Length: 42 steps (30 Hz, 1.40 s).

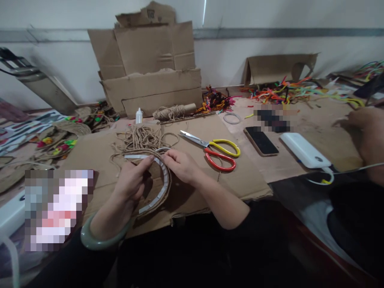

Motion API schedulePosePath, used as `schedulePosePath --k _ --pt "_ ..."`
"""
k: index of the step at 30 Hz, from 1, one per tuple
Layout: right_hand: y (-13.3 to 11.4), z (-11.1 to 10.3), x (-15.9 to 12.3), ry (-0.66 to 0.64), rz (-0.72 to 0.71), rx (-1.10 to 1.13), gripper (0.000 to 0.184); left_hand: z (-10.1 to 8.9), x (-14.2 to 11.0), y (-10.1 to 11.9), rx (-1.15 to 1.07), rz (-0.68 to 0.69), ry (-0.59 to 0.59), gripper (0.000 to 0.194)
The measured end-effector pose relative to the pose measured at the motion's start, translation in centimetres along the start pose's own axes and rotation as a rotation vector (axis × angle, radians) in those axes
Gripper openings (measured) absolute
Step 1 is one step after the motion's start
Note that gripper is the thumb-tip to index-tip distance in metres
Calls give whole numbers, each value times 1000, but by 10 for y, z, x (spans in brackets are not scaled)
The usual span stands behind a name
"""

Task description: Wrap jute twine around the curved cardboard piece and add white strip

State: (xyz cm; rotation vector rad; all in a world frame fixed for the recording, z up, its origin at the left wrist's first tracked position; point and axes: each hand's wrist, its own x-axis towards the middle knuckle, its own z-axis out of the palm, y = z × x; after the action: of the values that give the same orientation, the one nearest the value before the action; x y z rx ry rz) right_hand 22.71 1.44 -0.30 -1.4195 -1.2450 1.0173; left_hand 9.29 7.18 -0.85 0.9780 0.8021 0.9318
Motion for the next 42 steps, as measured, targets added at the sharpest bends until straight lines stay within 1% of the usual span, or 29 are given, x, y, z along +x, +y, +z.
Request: schedulePosePath --k 3,4,8,10,13,14,16,18,20,25,30,32,36,39,42 --pt "-1 0 0 9 -12 10 28 2 -2 1 -9 -89 -18 24" --pt "-1 1 0 1 -13 12 28 2 -3 1 -6 -87 -13 24" --pt "0 2 -1 -22 -6 28 25 0 -2 1 -18 -10 25 22" --pt "2 3 0 2 -22 28 24 0 -2 0 -33 -22 17 22" --pt "5 2 1 50 -42 18 23 1 -3 1 -37 -63 -41 26" --pt "5 2 1 53 -46 16 23 1 -3 1 -30 -79 -56 27" --pt "4 2 2 25 -54 18 22 1 -4 1 -5 -101 -43 27" --pt "2 2 2 -12 -68 24 21 1 -3 1 13 -95 8 28" --pt "1 2 2 -17 -78 18 19 0 -3 1 7 -80 29 28" --pt "-1 2 0 49 -83 2 18 1 -3 1 9 -96 -52 27" --pt "0 2 0 -8 -45 -6 21 1 -3 1 20 -33 -24 21" --pt "1 2 1 15 -38 -11 21 1 -3 2 20 -57 -48 21" --pt "3 1 1 60 -56 47 22 2 -5 4 91 -182 -72 23" --pt "3 1 1 28 -62 102 24 3 -5 5 75 -167 -49 21" --pt "3 2 1 5 -28 114 23 2 -3 4 37 -141 -22 18"
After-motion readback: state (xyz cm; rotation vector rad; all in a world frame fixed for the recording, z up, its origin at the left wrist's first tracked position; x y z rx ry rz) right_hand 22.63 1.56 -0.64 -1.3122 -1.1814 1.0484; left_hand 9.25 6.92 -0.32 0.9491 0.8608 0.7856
